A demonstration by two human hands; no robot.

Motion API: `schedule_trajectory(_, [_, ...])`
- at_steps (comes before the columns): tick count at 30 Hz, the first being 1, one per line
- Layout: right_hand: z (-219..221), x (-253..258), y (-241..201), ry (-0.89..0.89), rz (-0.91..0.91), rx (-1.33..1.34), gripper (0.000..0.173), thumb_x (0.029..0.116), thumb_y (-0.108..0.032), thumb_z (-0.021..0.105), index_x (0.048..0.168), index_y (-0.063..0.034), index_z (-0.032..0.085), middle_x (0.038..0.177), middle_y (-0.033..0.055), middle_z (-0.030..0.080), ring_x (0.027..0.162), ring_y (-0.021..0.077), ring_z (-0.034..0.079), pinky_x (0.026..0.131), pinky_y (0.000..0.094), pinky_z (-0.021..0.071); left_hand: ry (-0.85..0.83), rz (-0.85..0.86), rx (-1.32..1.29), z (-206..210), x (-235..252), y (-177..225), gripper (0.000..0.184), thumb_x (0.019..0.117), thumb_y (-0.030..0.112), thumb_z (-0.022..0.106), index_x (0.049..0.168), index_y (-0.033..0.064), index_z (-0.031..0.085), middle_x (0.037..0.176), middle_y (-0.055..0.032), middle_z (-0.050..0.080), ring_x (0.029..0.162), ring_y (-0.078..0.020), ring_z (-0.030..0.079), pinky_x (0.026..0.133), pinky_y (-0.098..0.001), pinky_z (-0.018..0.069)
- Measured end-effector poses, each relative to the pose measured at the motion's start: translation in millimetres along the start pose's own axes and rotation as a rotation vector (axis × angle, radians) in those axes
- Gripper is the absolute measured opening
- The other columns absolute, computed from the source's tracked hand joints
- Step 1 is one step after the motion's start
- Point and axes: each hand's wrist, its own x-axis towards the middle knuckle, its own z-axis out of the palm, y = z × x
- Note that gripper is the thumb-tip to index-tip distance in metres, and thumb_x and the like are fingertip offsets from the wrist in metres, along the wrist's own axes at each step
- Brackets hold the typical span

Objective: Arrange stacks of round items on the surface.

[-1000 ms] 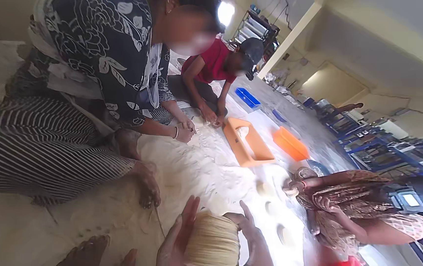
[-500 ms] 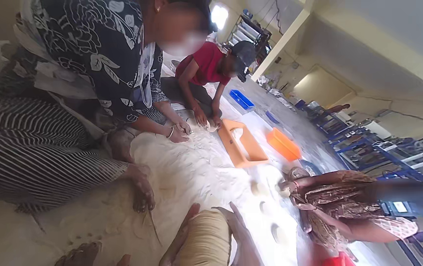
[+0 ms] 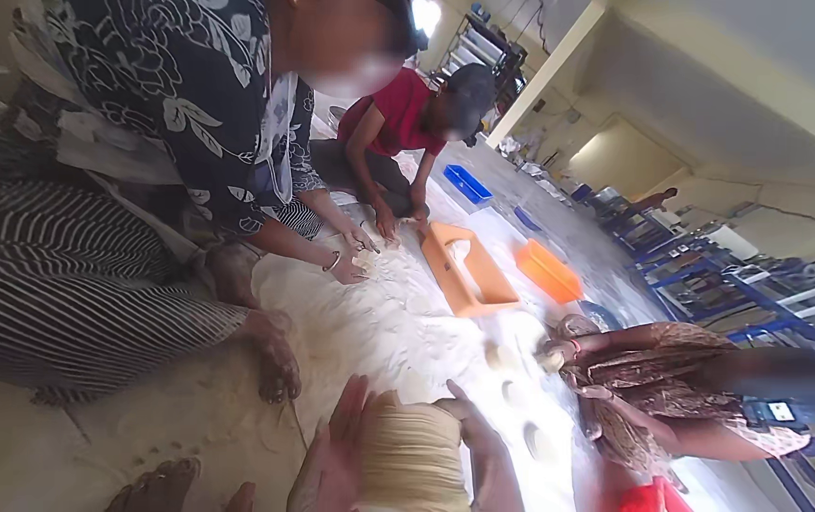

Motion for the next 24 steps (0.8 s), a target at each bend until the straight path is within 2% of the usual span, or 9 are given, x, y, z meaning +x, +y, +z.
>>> schedule_trajectory(2, [4,-1,5,0.004,-0.032,0.085,0.088,0.0724,-0.054,0.088,0.135,-0.0040,0.052,0.129,-0.0026,0.066,0.127,0.0004,0.055,0.127,0.0388,0.0240,0.020,-0.044,-0.001,-1,-3,5,0.064,0.1097,0.046,0.023,0.155,0.0018,0.035,0.156,-0.0071,0.045,0.144,-0.0147,0.042,0.118,-0.0344,0.0364])
schedule_trajectory(5, [10,-1,6,-0.075,0.049,-0.022,0.100,0.0650,-0.051,0.089,0.133,0.0134,0.054,0.128,0.0202,0.067,0.131,0.0228,0.057,0.121,0.0436,0.0330,0.058,-0.101,-0.142,-1,-16,12,0.042,0.1078,0.018,0.030,0.130,-0.0029,0.060,0.125,-0.0081,0.070,0.116,-0.0091,0.066,0.093,-0.0246,0.0553])
schedule_trajectory(8, [6,2,4,-0.062,0.052,-0.032,0.082,0.0671,-0.051,0.090,0.124,0.0012,0.063,0.121,0.0091,0.071,0.129,0.0183,0.058,0.116,0.0418,0.0406,-0.048,-0.071,-0.141,6,-5,9,0.049,0.1087,0.029,0.031,0.147,0.0035,0.049,0.147,-0.0063,0.056,0.137,-0.0151,0.052,0.111,-0.0338,0.0446])
schedule_trajectory(11, [3,0,13,-0.023,-0.041,0.108,0.082,0.0711,-0.053,0.089,0.135,-0.0133,0.057,0.128,-0.0039,0.065,0.124,0.0074,0.058,0.124,0.0443,0.0317,0.046,-0.011,-0.091,7,-2,2,0.060,0.1096,0.043,0.029,0.152,0.0030,0.042,0.154,-0.0089,0.049,0.144,-0.0187,0.045,0.118,-0.0368,0.0369])
schedule_trajectory(15, [4,-2,14,-0.116,0.052,0.018,0.098,0.0675,-0.055,0.089,0.139,0.0028,0.054,0.133,0.0107,0.066,0.131,0.0144,0.057,0.121,0.0415,0.0353,-0.004,-0.092,-0.119,17,-10,-1,0.050,0.1091,0.028,0.026,0.152,0.0062,0.040,0.151,-0.0039,0.051,0.137,-0.0125,0.049,0.111,-0.0334,0.0443])
schedule_trajectory(17, [0,-1,13,-0.093,0.089,0.038,0.086,0.0663,-0.050,0.091,0.129,0.0016,0.062,0.124,0.0067,0.071,0.125,0.0117,0.060,0.115,0.0366,0.0433,-0.063,-0.063,-0.030,9,-4,-2,0.056,0.1084,0.034,0.033,0.156,0.0036,0.035,0.157,-0.0066,0.044,0.143,-0.0153,0.044,0.115,-0.0349,0.0388])
schedule_trajectory(20, [-3,-6,17,-0.030,0.017,0.143,0.081,0.0733,-0.051,0.088,0.135,-0.0082,0.057,0.128,-0.0051,0.068,0.125,0.0026,0.059,0.124,0.0388,0.0339,0.034,-0.024,0.007,9,0,-3,0.063,0.1101,0.042,0.027,0.158,0.0012,0.028,0.163,-0.0104,0.036,0.150,-0.0185,0.035,0.122,-0.0354,0.0289])
schedule_trajectory(22, [1,-10,17,-0.048,0.059,0.096,0.089,0.0733,-0.054,0.087,0.138,-0.0028,0.054,0.132,0.0001,0.067,0.127,0.0034,0.057,0.124,0.0390,0.0325,0.115,-0.095,-0.064,17,-4,-7,0.055,0.1102,0.036,0.025,0.154,0.0050,0.038,0.154,-0.0055,0.048,0.141,-0.0129,0.045,0.114,-0.0320,0.0407])
schedule_trajectory(24, [6,-12,16,-0.082,0.158,0.005,0.092,0.0665,-0.051,0.090,0.133,0.0056,0.059,0.123,0.0094,0.070,0.117,0.0069,0.064,0.109,0.0328,0.0477,0.129,-0.161,-0.181,14,-5,-16,0.047,0.1091,0.031,0.030,0.147,0.0099,0.047,0.143,-0.0032,0.058,0.130,-0.0127,0.056,0.104,-0.0322,0.0508])
